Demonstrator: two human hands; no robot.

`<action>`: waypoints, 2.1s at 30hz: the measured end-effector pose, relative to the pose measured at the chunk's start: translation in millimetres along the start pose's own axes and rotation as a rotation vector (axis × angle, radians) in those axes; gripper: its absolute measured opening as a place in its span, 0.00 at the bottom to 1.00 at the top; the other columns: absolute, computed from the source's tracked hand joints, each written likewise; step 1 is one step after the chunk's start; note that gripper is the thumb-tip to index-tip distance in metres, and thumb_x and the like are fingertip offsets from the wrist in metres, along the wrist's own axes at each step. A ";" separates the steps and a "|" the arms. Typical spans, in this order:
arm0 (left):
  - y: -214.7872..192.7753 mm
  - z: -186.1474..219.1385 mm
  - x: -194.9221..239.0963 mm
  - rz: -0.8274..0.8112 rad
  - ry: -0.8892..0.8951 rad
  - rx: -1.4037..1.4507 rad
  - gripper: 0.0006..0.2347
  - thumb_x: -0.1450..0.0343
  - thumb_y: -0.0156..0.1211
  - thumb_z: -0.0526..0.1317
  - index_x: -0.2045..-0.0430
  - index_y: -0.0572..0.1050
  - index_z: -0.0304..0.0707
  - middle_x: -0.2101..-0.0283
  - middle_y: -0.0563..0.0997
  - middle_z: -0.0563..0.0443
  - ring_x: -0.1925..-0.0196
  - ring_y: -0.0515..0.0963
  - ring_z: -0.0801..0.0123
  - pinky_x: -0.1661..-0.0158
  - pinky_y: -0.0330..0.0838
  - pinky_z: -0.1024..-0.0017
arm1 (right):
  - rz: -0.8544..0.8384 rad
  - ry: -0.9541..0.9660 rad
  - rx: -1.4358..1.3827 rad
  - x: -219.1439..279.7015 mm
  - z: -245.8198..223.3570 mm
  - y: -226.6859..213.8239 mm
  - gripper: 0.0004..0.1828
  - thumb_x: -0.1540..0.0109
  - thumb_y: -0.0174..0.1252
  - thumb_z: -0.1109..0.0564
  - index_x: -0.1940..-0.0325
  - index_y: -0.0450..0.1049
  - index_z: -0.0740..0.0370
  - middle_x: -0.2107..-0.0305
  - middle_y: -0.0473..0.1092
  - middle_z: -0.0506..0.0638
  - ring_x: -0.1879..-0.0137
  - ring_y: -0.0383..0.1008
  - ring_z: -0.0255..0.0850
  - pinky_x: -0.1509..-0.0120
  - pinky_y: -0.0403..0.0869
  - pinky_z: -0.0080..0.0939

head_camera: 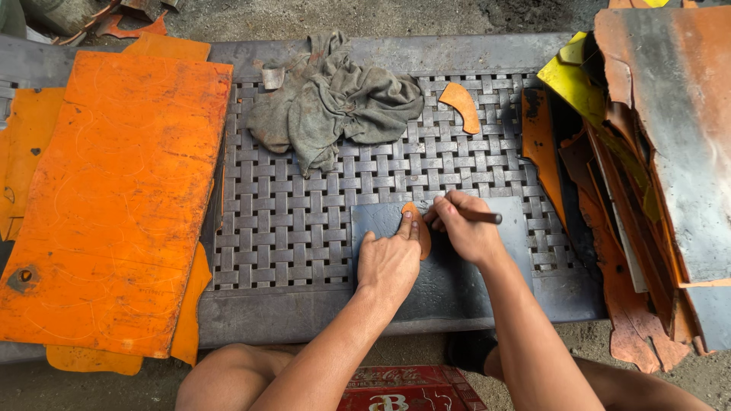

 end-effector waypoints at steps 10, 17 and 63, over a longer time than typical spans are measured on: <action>4.7 -1.1 -2.9 0.020 0.008 0.005 0.24 0.30 0.47 0.26 0.35 0.65 0.35 0.29 0.62 0.43 0.82 0.81 0.66 0.47 0.72 0.49 | 0.287 0.058 0.387 87.0 -32.6 12.4 0.17 0.33 0.54 0.53 0.72 0.70 0.68 0.85 0.67 0.63 0.80 0.68 0.52 0.70 0.68 0.51; -8.8 2.0 -4.7 0.082 0.027 -0.033 0.21 0.33 0.50 0.26 0.43 0.71 0.32 0.33 0.67 0.45 0.81 0.84 0.61 0.50 0.72 0.52 | 0.406 0.068 -0.183 133.3 3.6 36.8 0.17 0.31 0.50 0.55 0.68 0.75 0.70 0.71 0.80 0.57 0.65 0.79 0.39 0.56 0.78 0.39; 10.2 90.4 -86.1 -0.202 -0.048 -0.641 0.02 0.36 0.64 0.34 0.75 0.81 0.43 0.73 0.82 0.54 0.72 0.82 0.64 0.77 0.73 0.63 | -0.522 -0.019 0.395 -26.4 -105.1 26.8 0.16 0.36 0.60 0.49 0.70 0.76 0.63 0.76 0.78 0.52 0.70 0.75 0.39 0.64 0.76 0.42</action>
Point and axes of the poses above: each hand's wrist, its own x-axis away from the middle knuckle, its own y-axis out of the palm, z = x × y, the point moved 5 cm from there along -x, towards the middle knuckle
